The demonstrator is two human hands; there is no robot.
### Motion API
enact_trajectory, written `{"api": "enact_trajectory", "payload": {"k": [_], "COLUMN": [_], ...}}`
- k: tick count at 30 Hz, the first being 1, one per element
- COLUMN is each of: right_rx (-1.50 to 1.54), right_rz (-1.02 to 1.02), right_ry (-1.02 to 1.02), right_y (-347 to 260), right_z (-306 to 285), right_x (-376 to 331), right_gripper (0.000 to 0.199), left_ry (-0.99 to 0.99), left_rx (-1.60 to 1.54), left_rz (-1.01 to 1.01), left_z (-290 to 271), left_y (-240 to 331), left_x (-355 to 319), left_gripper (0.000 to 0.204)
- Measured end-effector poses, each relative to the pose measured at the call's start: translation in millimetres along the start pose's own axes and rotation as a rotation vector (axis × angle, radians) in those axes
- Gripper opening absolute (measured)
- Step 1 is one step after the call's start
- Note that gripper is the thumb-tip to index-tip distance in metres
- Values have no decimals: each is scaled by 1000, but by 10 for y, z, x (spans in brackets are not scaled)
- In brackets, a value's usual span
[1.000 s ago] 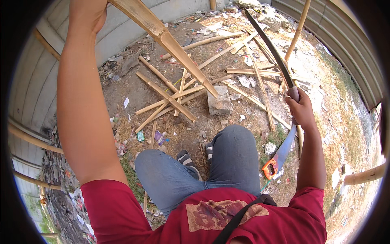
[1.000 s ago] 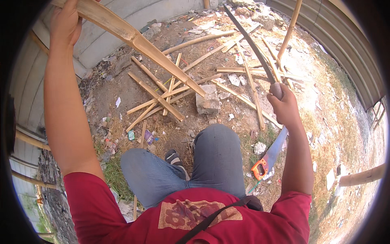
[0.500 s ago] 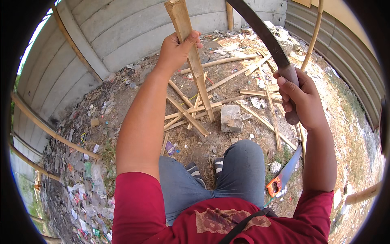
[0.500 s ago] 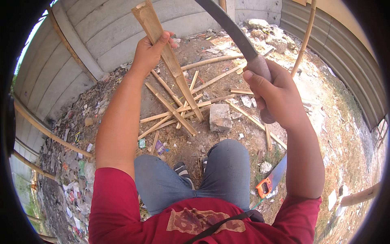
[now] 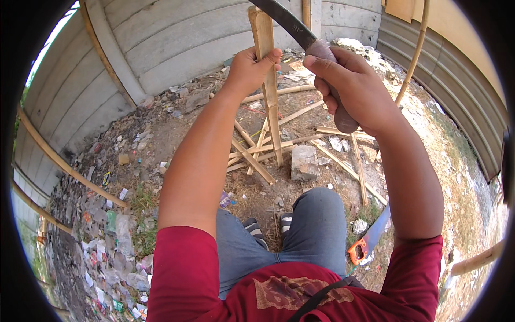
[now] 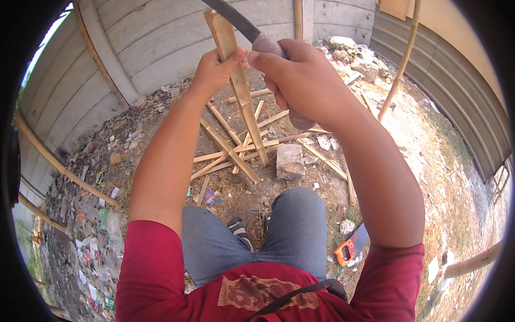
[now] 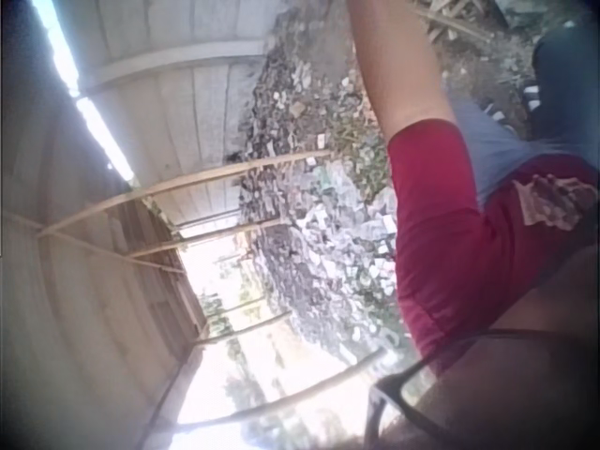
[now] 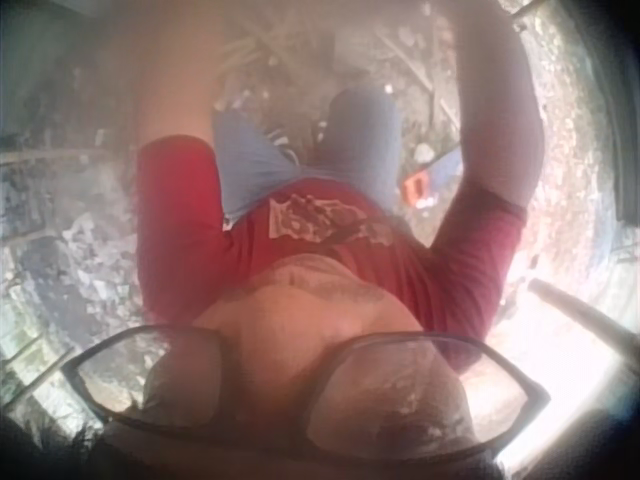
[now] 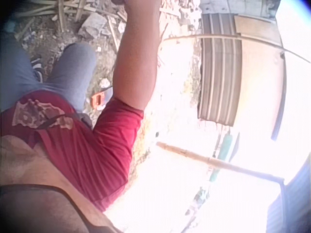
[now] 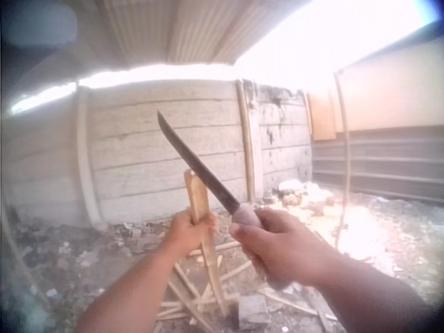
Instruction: The person sits on the ground and uses a curved knife to shave and shape a long, thin piece of wood. They hold the wood with one hand and carefully scrape along its length with the knife, removing thin strips of wood. The person periodically repositions the wood and continues the shaping process.
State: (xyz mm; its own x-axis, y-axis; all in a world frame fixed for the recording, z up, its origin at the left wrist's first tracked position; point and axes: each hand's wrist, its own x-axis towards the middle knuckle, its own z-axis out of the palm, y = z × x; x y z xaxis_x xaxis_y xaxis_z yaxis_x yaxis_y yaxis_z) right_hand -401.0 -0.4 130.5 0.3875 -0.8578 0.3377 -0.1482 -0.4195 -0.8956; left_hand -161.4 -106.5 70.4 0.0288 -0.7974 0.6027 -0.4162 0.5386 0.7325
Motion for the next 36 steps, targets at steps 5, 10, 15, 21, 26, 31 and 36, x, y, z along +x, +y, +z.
{"api": "enact_trajectory", "payload": {"k": [5,10,15,21,26,31,36], "right_rx": [-69,-98,-170,-18,-64,-29,-401], "right_rz": [-11,-114,-191,-295,-445,-341,-363], "right_ry": [0,72,109,19,-101,123,232], "right_y": [-16,110,134,57,237,567,923], "right_z": [129,364,683,1047,1159,1039,1332], "right_x": [-14,57,123,154,142,434,1039], "right_gripper": [34,64,94,96,100,99,86], "left_ry": [173,437,42,10,12,50,114], "left_rx": [161,-247,-344,-119,-154,-106,-185], "left_rz": [90,-105,-248,-342,-374,-414,-437], "left_z": [-47,-133,-208,-366,-594,-808,-883], "left_y": [46,344,1244,1299,1185,1200,1201], "left_x": [-86,-703,-1050,-993,-995,-1156,-1246], "left_gripper": [52,51,62,58,48,44,48]}}
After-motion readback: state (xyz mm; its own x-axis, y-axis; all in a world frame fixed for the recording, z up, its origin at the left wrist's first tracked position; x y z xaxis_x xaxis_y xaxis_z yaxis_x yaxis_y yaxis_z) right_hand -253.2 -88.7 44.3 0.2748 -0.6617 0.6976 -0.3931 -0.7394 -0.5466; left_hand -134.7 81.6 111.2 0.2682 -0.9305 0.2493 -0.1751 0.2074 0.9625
